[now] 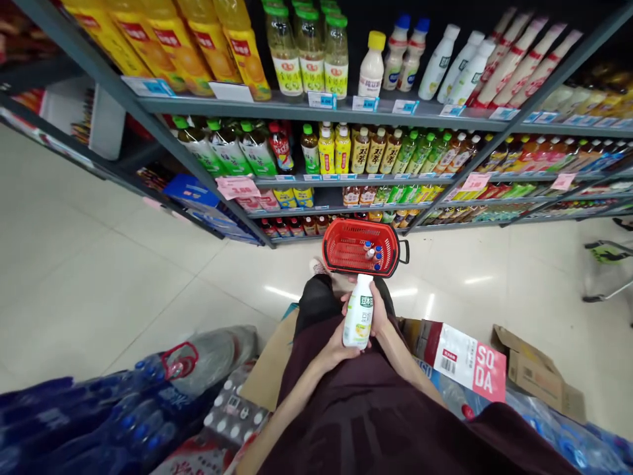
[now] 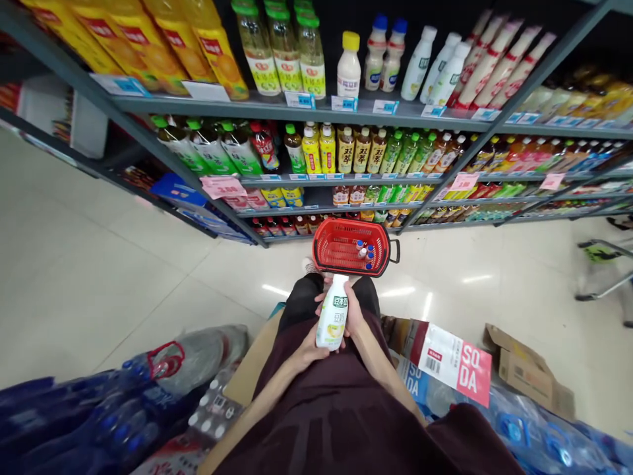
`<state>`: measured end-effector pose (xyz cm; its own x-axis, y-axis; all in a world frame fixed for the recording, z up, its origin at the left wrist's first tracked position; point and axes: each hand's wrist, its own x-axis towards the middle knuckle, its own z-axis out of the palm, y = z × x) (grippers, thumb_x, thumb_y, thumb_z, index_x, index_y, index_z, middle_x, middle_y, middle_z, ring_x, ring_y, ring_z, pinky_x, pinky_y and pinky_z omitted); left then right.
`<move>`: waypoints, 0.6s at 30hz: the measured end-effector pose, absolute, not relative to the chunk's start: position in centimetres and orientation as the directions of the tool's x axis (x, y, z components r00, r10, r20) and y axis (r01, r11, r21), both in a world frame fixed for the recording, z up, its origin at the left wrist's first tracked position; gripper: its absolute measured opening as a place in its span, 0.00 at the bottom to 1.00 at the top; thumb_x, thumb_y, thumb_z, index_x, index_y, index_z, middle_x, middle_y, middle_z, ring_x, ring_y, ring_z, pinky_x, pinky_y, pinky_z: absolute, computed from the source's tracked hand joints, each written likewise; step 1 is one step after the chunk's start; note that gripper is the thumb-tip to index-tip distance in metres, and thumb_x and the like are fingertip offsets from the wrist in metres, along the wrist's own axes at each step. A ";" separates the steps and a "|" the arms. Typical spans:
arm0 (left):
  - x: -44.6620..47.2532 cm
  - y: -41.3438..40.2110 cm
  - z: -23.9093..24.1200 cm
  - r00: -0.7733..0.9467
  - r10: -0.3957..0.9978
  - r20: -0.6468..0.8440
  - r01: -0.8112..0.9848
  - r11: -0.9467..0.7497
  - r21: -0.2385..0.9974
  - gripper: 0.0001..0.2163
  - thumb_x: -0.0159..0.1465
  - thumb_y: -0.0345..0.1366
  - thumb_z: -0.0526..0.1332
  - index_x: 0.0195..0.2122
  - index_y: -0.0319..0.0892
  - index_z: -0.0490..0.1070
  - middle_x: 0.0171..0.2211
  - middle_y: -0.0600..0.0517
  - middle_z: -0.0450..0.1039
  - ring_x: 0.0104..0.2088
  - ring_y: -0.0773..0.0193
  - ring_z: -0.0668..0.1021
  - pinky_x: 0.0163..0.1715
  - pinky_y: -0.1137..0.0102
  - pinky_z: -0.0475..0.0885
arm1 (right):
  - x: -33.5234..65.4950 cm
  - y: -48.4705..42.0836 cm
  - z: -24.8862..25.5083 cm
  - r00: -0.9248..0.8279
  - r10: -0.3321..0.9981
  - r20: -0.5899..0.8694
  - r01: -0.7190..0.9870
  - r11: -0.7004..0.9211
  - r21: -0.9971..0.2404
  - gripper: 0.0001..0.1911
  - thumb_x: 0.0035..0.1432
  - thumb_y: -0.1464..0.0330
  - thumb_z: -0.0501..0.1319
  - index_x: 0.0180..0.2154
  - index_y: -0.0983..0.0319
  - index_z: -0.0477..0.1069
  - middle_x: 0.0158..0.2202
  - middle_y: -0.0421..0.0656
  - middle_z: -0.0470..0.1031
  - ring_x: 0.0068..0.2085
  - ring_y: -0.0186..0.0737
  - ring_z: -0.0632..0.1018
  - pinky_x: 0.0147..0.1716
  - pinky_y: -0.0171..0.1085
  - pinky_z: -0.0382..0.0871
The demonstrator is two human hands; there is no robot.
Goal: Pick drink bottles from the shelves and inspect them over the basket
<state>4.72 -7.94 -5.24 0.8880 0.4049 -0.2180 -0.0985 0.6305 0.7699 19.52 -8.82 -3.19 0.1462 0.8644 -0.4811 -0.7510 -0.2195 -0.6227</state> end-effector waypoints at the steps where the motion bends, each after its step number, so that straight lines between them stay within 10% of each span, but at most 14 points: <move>1: 4.7 -8.0 -5.4 0.885 0.394 -0.246 -0.093 0.668 0.738 0.41 0.50 0.58 0.74 0.58 0.39 0.66 0.47 0.39 0.79 0.40 0.49 0.83 0.36 0.62 0.78 | 19.5 -8.9 -3.3 0.138 0.872 -0.471 -0.746 -0.221 -0.628 0.38 0.57 0.35 0.52 0.49 0.60 0.72 0.28 0.45 0.80 0.28 0.47 0.82 0.19 0.36 0.72; 8: 5.8 -8.0 -6.2 0.725 0.468 -0.505 0.042 0.703 0.710 0.35 0.54 0.56 0.72 0.55 0.38 0.69 0.49 0.40 0.80 0.45 0.48 0.83 0.46 0.57 0.78 | 19.1 -8.3 -4.1 0.266 0.859 -0.436 -0.639 -0.182 -0.748 0.29 0.54 0.44 0.67 0.43 0.62 0.72 0.24 0.40 0.79 0.22 0.39 0.79 0.20 0.34 0.71; 18: 5.6 -7.1 -5.4 0.738 0.548 -0.394 0.158 0.427 0.890 0.41 0.46 0.36 0.78 0.61 0.42 0.64 0.58 0.42 0.74 0.57 0.47 0.76 0.59 0.54 0.70 | 19.9 -8.1 -4.9 0.364 0.787 -0.498 -0.731 -0.091 -0.677 0.29 0.53 0.43 0.67 0.39 0.63 0.73 0.25 0.42 0.80 0.21 0.41 0.79 0.21 0.37 0.74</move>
<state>5.60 -7.14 -5.40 0.7378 0.5482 -0.3937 0.1576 0.4273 0.8903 19.85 -8.07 -4.87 0.3635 0.7874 -0.4978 -0.7306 -0.0906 -0.6767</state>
